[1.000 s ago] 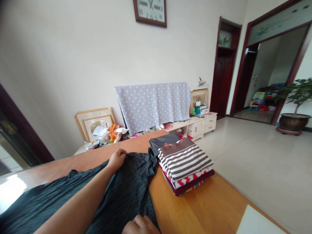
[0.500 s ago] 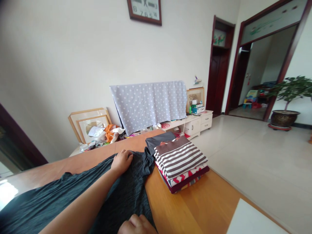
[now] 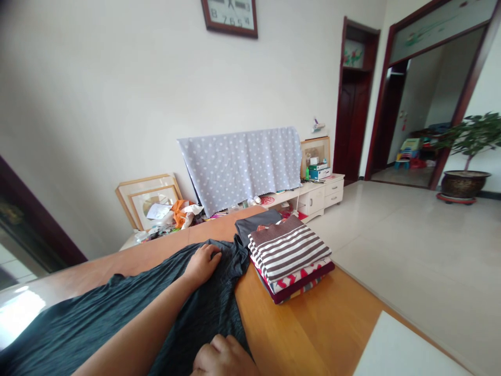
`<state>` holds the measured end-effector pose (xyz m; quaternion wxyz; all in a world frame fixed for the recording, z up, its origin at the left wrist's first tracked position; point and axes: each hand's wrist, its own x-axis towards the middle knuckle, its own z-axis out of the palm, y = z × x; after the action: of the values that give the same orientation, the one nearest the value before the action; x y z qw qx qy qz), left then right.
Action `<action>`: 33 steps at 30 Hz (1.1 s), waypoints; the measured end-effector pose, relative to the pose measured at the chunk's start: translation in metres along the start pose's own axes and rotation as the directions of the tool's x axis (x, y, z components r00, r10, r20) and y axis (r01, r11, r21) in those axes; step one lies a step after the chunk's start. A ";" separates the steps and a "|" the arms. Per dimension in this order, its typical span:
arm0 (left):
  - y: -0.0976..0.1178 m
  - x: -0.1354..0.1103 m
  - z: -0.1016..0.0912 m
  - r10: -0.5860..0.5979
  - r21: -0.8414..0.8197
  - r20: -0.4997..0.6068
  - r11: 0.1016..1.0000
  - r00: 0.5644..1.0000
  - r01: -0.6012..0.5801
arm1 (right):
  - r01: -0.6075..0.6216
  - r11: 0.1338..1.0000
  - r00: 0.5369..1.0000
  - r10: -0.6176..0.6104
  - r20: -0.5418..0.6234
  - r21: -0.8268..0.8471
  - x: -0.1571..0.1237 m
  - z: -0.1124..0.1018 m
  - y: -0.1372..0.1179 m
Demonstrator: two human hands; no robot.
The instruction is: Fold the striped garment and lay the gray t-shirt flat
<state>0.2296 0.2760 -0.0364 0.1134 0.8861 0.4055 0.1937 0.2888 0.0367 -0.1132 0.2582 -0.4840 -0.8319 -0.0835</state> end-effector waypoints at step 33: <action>0.082 -0.318 -0.087 -0.215 0.082 0.045 0.974 0.976 0.211 | -0.050 0.943 0.998 0.031 0.063 0.328 -0.010 -0.099 -0.032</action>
<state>0.0576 -0.0157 -0.0088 0.1102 0.8461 0.5020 0.1410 0.3000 -0.0257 -0.0305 0.3132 -0.4531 -0.8312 0.0759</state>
